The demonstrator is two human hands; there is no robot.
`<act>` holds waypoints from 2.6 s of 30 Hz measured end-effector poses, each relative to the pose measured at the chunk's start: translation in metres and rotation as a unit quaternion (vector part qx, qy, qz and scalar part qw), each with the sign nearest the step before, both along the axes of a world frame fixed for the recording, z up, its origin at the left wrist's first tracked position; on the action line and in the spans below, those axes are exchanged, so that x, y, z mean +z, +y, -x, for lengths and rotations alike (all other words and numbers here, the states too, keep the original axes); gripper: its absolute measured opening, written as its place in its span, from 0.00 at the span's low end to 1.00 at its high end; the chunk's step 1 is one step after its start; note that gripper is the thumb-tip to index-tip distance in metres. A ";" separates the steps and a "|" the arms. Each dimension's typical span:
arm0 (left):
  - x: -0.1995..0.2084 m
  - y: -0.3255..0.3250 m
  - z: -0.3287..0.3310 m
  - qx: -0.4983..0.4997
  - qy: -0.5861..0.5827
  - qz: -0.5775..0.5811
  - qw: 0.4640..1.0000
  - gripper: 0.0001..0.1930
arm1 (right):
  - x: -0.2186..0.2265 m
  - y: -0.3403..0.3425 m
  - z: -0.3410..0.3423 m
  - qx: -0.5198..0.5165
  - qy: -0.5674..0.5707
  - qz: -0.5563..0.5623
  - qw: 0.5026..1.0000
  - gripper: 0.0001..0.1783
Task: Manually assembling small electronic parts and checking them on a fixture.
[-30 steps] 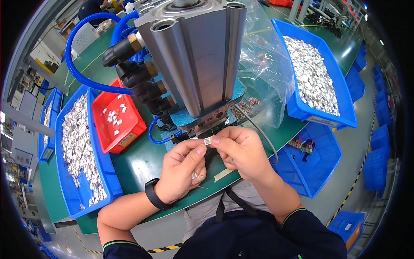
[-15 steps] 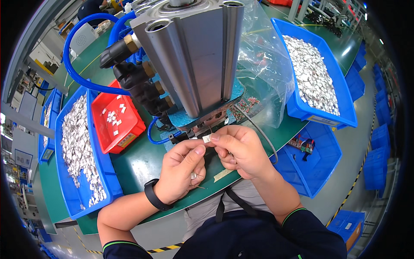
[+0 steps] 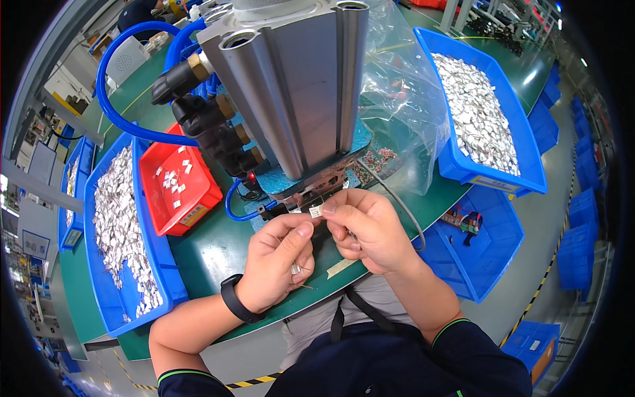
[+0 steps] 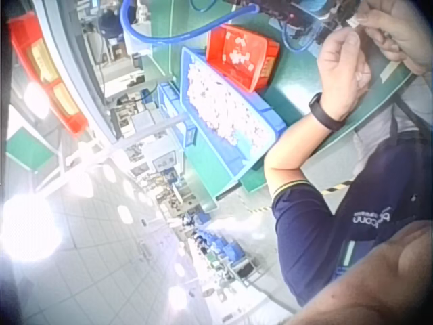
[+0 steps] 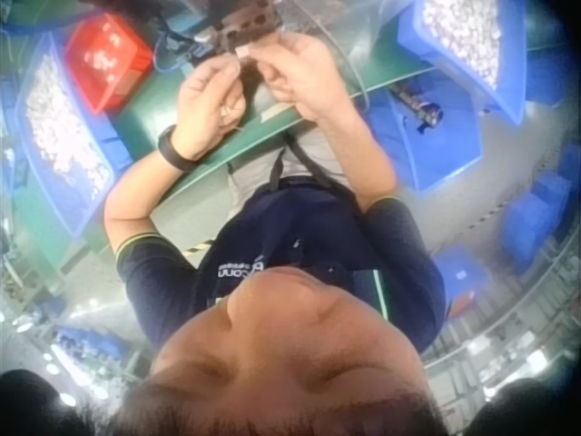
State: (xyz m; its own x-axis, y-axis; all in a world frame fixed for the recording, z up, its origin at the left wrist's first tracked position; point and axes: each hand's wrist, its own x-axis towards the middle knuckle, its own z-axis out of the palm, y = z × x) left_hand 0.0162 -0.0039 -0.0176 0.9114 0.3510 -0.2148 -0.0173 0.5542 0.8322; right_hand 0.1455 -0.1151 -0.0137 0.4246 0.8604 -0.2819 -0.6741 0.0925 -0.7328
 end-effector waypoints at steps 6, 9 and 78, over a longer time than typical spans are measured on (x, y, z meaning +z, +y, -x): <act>-0.002 0.002 0.004 0.000 0.006 0.019 1.000 0.08 | -0.005 -0.005 0.003 -0.009 -0.007 -0.017 1.000 0.03; -0.001 0.001 0.004 -0.009 -0.002 0.020 1.000 0.07 | -0.011 -0.007 0.006 0.002 -0.017 -0.032 0.999 0.04; -0.003 0.002 0.004 -0.016 -0.003 0.034 0.999 0.08 | -0.011 -0.015 0.022 -0.155 -0.500 0.020 0.852 0.09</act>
